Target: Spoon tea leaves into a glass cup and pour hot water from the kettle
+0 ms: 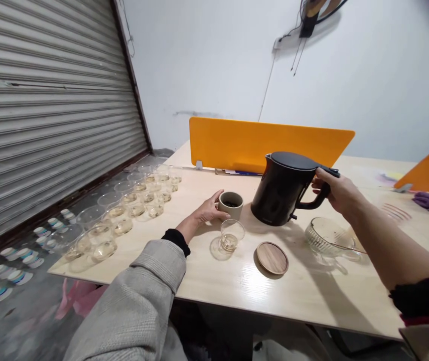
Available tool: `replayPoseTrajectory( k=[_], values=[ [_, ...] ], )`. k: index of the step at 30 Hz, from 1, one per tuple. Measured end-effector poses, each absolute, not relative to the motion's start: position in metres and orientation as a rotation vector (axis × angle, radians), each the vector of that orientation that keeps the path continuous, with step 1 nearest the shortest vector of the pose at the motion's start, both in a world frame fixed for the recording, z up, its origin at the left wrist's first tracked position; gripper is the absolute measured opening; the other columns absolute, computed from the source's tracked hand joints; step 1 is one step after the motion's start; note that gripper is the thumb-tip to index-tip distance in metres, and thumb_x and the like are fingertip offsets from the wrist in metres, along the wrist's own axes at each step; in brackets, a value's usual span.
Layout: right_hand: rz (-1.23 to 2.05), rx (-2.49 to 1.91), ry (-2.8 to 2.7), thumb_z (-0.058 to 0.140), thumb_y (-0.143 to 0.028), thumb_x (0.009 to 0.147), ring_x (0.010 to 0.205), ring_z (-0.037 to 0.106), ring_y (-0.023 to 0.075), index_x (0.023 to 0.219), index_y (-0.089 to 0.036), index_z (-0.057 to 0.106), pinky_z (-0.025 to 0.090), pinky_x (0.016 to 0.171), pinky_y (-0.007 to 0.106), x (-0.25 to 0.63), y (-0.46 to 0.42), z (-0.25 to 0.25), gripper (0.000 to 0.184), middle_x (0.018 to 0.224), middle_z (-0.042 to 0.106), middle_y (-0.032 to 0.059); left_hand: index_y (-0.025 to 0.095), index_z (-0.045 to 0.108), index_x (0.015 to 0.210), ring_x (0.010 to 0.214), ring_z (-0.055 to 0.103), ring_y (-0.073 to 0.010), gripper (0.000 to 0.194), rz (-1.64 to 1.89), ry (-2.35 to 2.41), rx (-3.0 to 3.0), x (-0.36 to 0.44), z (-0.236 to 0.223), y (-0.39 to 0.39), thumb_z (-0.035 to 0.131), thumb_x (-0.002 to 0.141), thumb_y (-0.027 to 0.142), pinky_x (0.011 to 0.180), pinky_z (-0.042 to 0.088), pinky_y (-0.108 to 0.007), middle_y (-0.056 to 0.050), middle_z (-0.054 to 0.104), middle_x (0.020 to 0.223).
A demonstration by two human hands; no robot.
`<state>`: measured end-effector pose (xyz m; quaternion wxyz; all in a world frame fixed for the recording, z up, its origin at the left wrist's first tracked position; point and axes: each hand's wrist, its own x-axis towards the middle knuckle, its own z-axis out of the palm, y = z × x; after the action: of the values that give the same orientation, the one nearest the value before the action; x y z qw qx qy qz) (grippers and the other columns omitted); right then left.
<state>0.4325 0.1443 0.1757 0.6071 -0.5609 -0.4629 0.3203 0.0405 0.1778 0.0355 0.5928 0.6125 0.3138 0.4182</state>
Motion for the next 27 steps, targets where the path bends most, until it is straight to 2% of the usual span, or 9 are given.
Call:
replayPoseTrajectory(
  k=[4,7,14,22,27],
  values=[
    [0.752,-1.235,-1.060,0.092,-0.047,0.066,0.067,0.053,0.0128,0.085,-0.019,0.065,0.046,0.060,0.028,0.431,0.145,0.176,0.044,0.076,0.060,0.0005,0.023,0.053,0.143,0.119,0.065,-0.0314,0.102,1.014,0.721,1.458,0.046,0.032,0.180,0.095,0.051,0.022,0.102,0.052,-0.045,-0.014,0.062,0.142],
    [0.748,-1.212,-1.039,0.093,-0.045,0.065,0.067,0.050,0.0138,0.085,-0.020,0.065,0.045,0.062,0.031,0.430,0.145,0.174,0.042,0.073,0.057,-0.0003,0.022,0.056,0.138,0.114,0.066,-0.0293,0.093,1.043,0.733,1.478,0.047,0.033,0.181,0.094,0.053,0.023,0.100,0.053,-0.044,-0.012,0.064,0.139],
    [0.724,-1.208,-1.068,0.091,-0.051,0.068,0.072,0.045,0.0171,0.085,-0.025,0.065,0.044,0.074,0.038,0.426,0.141,0.173,0.041,0.075,0.059,0.0009,0.020,0.056,0.139,0.119,0.062,-0.0288,0.090,1.079,0.754,1.512,0.049,0.034,0.186,0.091,0.055,0.021,0.107,0.048,-0.044,-0.012,0.064,0.140],
    [0.698,-1.260,-1.021,0.084,-0.036,0.080,0.065,0.053,0.0134,0.087,-0.017,0.065,0.043,0.066,0.032,0.424,0.141,0.177,0.028,0.071,0.058,0.0006,0.021,0.052,0.145,0.121,0.062,-0.0304,0.094,1.019,0.679,1.512,0.049,0.034,0.196,0.089,0.058,0.020,0.105,0.050,-0.045,-0.014,0.062,0.142],
    [0.572,-1.339,-1.028,0.083,-0.031,0.079,0.074,0.061,0.0163,0.095,-0.015,0.069,0.047,0.073,0.035,0.420,0.140,0.179,0.026,0.082,0.066,0.0053,0.024,0.052,0.147,0.132,0.056,-0.0314,0.097,1.018,0.645,1.518,0.052,0.033,0.200,0.090,0.057,0.020,0.111,0.045,-0.044,-0.012,0.060,0.146]
  ],
)
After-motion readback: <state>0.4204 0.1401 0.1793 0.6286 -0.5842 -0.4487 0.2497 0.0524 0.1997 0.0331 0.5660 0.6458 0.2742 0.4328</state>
